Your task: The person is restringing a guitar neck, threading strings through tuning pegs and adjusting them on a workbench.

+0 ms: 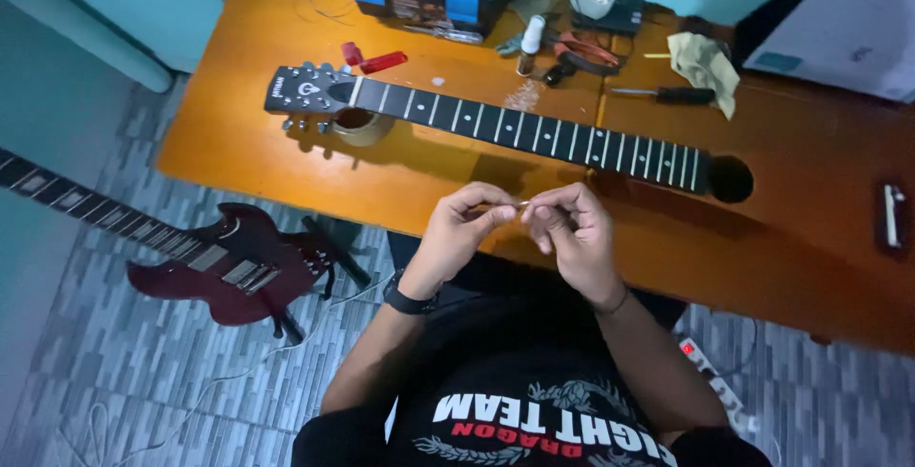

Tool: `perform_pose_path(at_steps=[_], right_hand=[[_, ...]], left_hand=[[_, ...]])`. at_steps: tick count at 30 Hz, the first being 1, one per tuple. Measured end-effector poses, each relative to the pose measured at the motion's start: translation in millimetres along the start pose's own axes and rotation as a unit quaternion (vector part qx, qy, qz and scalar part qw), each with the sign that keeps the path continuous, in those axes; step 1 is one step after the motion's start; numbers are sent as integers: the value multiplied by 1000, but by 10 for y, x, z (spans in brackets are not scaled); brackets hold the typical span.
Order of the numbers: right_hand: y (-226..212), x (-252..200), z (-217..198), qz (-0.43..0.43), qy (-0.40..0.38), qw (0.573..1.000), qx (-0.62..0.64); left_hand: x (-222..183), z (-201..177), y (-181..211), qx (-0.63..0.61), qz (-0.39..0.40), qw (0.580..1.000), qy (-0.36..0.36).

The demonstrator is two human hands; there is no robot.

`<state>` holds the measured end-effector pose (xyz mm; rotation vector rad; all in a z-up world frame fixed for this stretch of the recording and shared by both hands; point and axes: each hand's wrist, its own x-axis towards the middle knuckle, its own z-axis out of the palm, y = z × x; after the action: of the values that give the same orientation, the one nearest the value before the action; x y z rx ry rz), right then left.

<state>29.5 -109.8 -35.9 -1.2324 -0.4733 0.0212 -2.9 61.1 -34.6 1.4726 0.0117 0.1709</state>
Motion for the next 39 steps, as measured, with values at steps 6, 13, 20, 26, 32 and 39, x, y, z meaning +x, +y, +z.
perform_pose_path(at_steps=[6,13,20,26,32,39], right_hand=[[-208,221,248,-84,-43,989,-111],[-255,283,89,-165,-40,960,-224],[150,51,-221,-217,-95,899,-369],[297,21,-185,-221,-83,917,-322],[177,45,-151,-186,-91,925,-319],[249,-14,-236,-164,-108,930,-311]], left_hand=[[58,-226,168,75,77,994,34],[735,-877,654,114,167,971,130],[2744,-1952,185,249,216,920,214],[2681,-1993,196,327,266,880,217],[2654,-1962,236,410,321,826,216],[2470,-2014,348,529,374,724,237]])
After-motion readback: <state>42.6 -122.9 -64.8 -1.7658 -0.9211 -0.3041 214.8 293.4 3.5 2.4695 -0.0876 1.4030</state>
